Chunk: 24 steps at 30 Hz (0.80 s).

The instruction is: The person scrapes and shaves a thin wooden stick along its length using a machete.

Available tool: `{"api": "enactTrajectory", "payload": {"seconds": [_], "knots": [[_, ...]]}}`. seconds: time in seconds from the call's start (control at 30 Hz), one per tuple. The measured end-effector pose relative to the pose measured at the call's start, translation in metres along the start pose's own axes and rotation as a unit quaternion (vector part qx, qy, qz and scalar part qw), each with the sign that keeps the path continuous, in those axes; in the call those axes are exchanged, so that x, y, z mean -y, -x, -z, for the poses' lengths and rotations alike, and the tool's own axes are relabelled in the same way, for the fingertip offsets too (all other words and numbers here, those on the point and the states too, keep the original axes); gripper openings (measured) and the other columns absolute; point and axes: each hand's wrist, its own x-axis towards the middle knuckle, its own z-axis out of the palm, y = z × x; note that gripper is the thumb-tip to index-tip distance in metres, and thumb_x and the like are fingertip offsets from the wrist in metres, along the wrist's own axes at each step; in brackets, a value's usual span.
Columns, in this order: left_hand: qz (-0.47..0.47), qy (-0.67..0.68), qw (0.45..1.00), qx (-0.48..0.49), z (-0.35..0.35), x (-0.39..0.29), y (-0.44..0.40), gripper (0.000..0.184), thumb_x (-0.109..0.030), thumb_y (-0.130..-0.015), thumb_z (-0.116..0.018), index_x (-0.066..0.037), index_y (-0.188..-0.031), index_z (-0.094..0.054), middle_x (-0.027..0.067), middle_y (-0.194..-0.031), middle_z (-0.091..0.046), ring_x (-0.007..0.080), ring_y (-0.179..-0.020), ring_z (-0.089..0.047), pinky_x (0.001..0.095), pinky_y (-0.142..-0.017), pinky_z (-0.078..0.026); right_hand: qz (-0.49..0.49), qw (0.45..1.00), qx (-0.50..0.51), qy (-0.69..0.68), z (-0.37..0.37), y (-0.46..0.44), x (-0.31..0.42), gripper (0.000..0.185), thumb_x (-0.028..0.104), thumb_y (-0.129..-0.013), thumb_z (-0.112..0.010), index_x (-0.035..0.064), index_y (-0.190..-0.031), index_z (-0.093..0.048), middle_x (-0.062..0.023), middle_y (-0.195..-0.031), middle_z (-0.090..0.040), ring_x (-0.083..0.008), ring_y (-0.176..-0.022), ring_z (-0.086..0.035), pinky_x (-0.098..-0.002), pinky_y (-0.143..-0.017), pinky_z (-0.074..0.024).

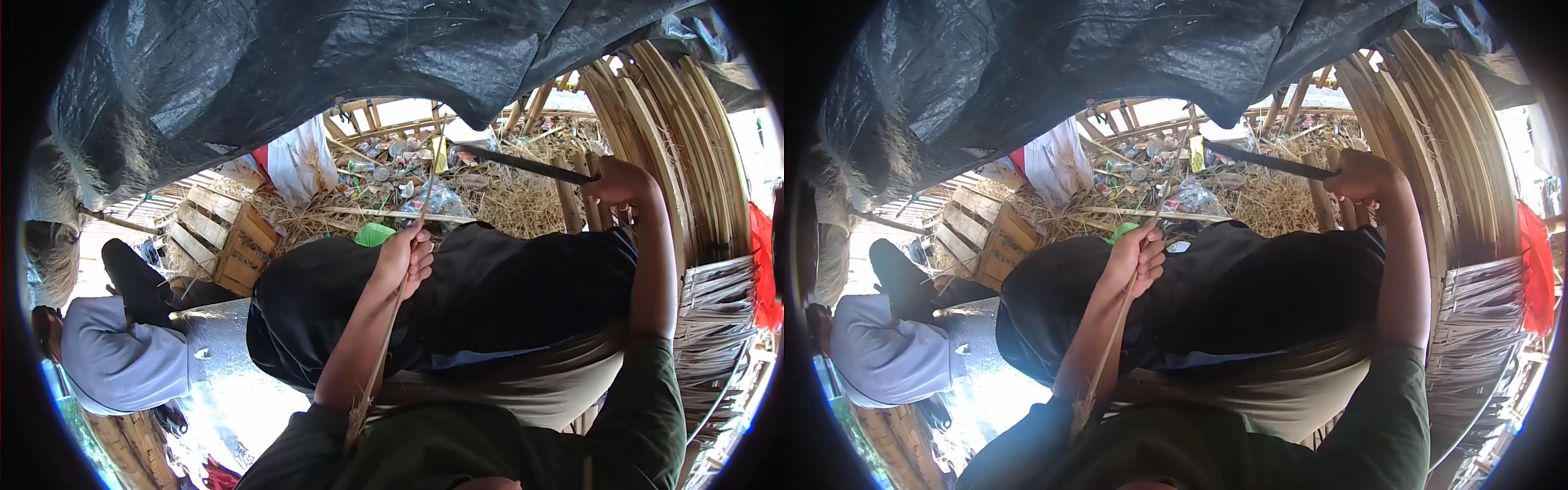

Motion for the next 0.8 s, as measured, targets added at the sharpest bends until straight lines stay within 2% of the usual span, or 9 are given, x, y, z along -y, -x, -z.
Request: {"api": "enactTrajectory", "payload": {"seconds": [0.1, 0.23, 0.33, 0.4, 0.43, 0.53, 0.63, 0.67, 0.8], "knots": [[0.014, -0.006, 1.000, -0.002, 0.003, 0.000, -0.014, 0.033, -0.039, -0.104, -0.045, -0.018, -0.078, -0.044, -0.0076, -0.049, -0.031, 0.0061, -0.036, -0.027, 0.0232, -0.033, -0.023, 0.036, 0.997, -0.045, -0.052, -0.004, -0.005, -0.005, 0.027, 0.020, -0.080, -0.066, -0.0025, -0.066, -0.060, -0.0077, -0.047, -0.054, -0.0156, -0.038, -0.053, -0.0329, -0.038, -0.0424], [0.033, -0.020, 0.999, -0.006, -0.001, 0.011, -0.031, 0.031, -0.036, -0.104, -0.045, -0.017, -0.079, -0.044, -0.0082, -0.049, -0.032, 0.0049, -0.037, -0.029, 0.0220, -0.034, -0.024, 0.140, 0.985, -0.074, -0.064, -0.015, -0.013, 0.000, 0.024, 0.020, -0.081, -0.064, -0.0033, -0.074, -0.060, -0.0090, -0.055, -0.058, -0.0149, -0.043, -0.057, -0.0324, -0.039, -0.0438], [0.043, -0.031, 0.999, 0.002, -0.002, 0.021, -0.040, 0.031, -0.036, -0.105, -0.043, -0.017, -0.081, -0.045, -0.0082, -0.049, -0.031, 0.0049, -0.038, -0.028, 0.0219, -0.036, -0.023, 0.191, 0.969, 0.026, -0.156, -0.048, -0.032, 0.027, 0.026, 0.021, -0.085, -0.062, -0.0035, -0.079, -0.062, -0.0106, -0.062, -0.061, -0.0161, -0.050, -0.061, -0.0327, -0.044, -0.0471], [0.047, -0.053, 0.997, -0.004, -0.005, 0.024, -0.041, 0.032, -0.037, -0.105, -0.042, -0.017, -0.082, -0.045, -0.0082, -0.049, -0.031, 0.0049, -0.038, -0.028, 0.0219, -0.036, -0.023, 0.245, 0.957, 0.053, -0.147, -0.075, -0.045, 0.049, 0.030, 0.026, -0.087, -0.063, -0.0033, -0.083, -0.064, -0.0126, -0.066, -0.063, -0.0206, -0.057, -0.064, -0.0358, -0.054, -0.0511], [0.049, -0.063, 0.997, -0.006, -0.007, 0.025, -0.041, 0.032, -0.038, -0.105, -0.041, -0.017, -0.082, -0.045, -0.0082, -0.049, -0.031, 0.0048, -0.038, -0.028, 0.0219, -0.036, -0.023, 0.299, 0.949, 0.031, -0.097, -0.090, -0.053, 0.058, 0.034, 0.030, -0.089, -0.064, -0.0031, -0.086, -0.066, -0.0141, -0.069, -0.064, -0.0244, -0.062, -0.066, -0.0384, -0.061, -0.0537], [0.049, -0.041, 0.998, -0.016, -0.013, 0.027, -0.038, 0.025, -0.030, -0.102, -0.042, -0.014, -0.084, -0.049, -0.0075, -0.049, -0.032, 0.0057, -0.037, -0.028, 0.0230, -0.035, -0.022, 0.390, 0.911, -0.117, -0.070, -0.145, -0.069, 0.072, 0.041, 0.038, -0.094, -0.063, -0.0027, -0.089, -0.067, -0.0192, -0.073, -0.066, -0.0340, -0.071, -0.067, -0.0437, -0.072, -0.0530], [0.056, -0.033, 0.997, -0.050, -0.010, 0.034, -0.039, 0.018, -0.023, -0.096, -0.043, -0.011, -0.086, -0.052, -0.0063, -0.049, -0.034, 0.0070, -0.036, -0.028, 0.0244, -0.035, -0.021, 0.335, 0.941, -0.029, -0.036, -0.164, -0.082, 0.089, 0.046, 0.041, -0.098, -0.058, -0.0031, -0.087, -0.068, -0.0243, -0.075, -0.065, -0.0400, -0.075, -0.065, -0.0463, -0.074, -0.0512], [0.058, -0.042, 0.996, -0.055, -0.010, 0.035, -0.038, 0.017, -0.022, -0.096, -0.044, -0.011, -0.086, -0.052, -0.0061, -0.049, -0.034, 0.0071, -0.036, -0.028, 0.0246, -0.034, -0.021, 0.344, 0.937, -0.033, -0.043, -0.165, -0.081, 0.090, 0.046, 0.039, -0.100, -0.055, -0.0029, -0.084, -0.068, -0.0240, -0.070, -0.063, -0.0407, -0.071, -0.064, -0.0465, -0.070, -0.0508], [0.044, -0.045, 0.997, -0.045, -0.012, 0.039, -0.040, 0.018, -0.024, -0.096, -0.044, -0.009, -0.088, -0.052, -0.0054, -0.049, -0.035, 0.0075, -0.035, -0.027, 0.0256, -0.034, -0.020, 0.362, 0.930, -0.022, -0.061, -0.161, -0.078, 0.092, 0.046, 0.039, -0.100, -0.056, -0.0023, -0.081, -0.067, -0.0207, -0.065, -0.062, -0.0381, -0.064, -0.063, -0.0459, -0.065, -0.0511]]}}
